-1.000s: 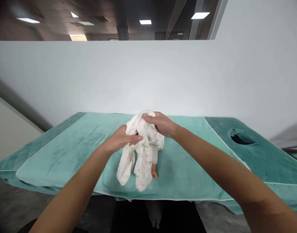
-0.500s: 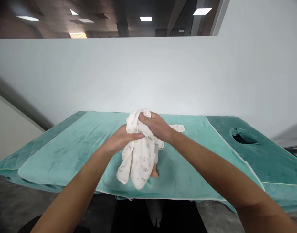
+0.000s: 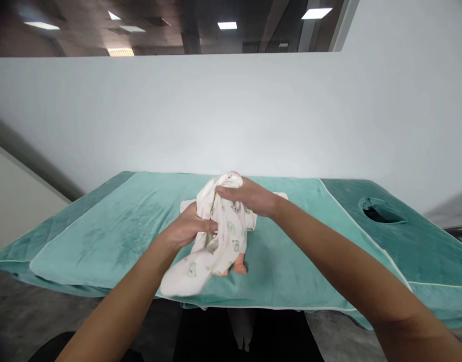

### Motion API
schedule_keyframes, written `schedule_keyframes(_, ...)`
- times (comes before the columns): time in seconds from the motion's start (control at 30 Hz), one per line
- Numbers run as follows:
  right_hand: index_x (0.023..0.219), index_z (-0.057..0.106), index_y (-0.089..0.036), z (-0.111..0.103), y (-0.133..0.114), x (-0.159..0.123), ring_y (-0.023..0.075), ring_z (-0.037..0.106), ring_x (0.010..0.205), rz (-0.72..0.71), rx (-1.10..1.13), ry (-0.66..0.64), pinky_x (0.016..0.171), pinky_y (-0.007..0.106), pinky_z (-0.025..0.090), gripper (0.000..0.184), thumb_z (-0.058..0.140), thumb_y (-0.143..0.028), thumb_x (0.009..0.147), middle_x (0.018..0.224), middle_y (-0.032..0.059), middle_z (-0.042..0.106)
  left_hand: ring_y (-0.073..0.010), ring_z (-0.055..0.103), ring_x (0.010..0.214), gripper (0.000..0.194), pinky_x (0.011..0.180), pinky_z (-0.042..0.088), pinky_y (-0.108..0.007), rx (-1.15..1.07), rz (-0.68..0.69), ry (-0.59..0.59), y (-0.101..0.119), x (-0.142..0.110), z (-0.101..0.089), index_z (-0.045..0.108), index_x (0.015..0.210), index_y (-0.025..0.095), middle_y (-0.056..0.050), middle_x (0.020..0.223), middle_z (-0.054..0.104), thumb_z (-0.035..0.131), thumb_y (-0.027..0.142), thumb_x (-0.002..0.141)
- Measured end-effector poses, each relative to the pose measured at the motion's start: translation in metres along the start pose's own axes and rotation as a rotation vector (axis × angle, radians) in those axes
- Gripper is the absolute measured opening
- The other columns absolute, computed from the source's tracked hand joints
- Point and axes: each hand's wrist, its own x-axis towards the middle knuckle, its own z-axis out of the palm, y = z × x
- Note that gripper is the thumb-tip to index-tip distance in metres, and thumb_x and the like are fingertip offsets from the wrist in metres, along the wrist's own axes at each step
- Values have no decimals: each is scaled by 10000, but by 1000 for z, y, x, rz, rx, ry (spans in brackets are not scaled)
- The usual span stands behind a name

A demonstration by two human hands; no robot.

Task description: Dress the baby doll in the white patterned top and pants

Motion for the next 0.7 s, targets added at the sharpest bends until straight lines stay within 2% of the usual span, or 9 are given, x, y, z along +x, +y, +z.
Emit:
schedule_keyframes(0.1, 967, 657, -152, 5, 7, 1, 193, 665, 822, 6, 109, -24, 735, 315, 541, 511, 658, -638, 811, 876, 66, 697, -289, 701, 881, 540, 758, 548, -377, -98, 109, 93, -3, 5, 0, 677, 1072, 169, -83, 934, 739, 864, 341, 595)
schedule_keyframes(0.2, 967, 673, -159, 11, 10, 3, 206, 659, 903, 94, -13, -97, 807, 337, 530, 458, 718, -579, 791, 914, 58, 698, -267, 698, 913, 396, 821, 543, -365, -186, 237, 271, -5, 17, 0, 663, 981, 172, -60, 907, 728, 810, 314, 642)
schedule_keyframes(0.3, 1011, 689, -171, 15, 9, 6, 217, 653, 987, 215, -170, -156, 863, 356, 520, 373, 764, -461, 788, 1009, 58, 710, -229, 696, 858, 332, 783, 545, -330, -173, 248, 364, -10, 27, -2, 631, 953, 173, -34, 868, 710, 771, 296, 678)
schedule_keyframes(0.43, 1077, 698, -180, 19, 19, 6, 230, 648, 1064, 284, -184, -110, 951, 396, 504, 356, 732, -425, 822, 1075, 68, 725, -183, 681, 845, 379, 765, 536, -290, -88, 292, 458, -20, 33, -6, 590, 1053, 208, -10, 950, 705, 733, 311, 717)
schedule_keyframes(0.5, 1086, 699, -181, 20, 29, 3, 233, 648, 1077, 293, -173, -104, 977, 405, 493, 355, 742, -409, 816, 1079, 69, 730, -179, 675, 880, 361, 781, 528, -279, -32, 285, 447, -24, 34, -7, 591, 1063, 204, -23, 1010, 705, 709, 313, 740)
schedule_keyframes(0.57, 1101, 695, -182, 19, 36, -2, 234, 650, 1077, 271, -129, -65, 971, 399, 497, 373, 760, -393, 800, 1085, 71, 730, -190, 674, 925, 361, 809, 523, -283, -10, 250, 388, -26, 32, -8, 604, 1084, 193, -44, 1064, 706, 699, 309, 755)
schedule_keyframes(0.7, 1067, 693, -148, 14, 41, -12, 225, 686, 952, 132, 165, 98, 876, 366, 538, 374, 774, -362, 771, 989, 73, 744, -235, 668, 1023, 526, 891, 516, -329, -30, 149, 202, -29, 18, -8, 605, 1235, 192, -87, 1180, 698, 750, 326, 748)
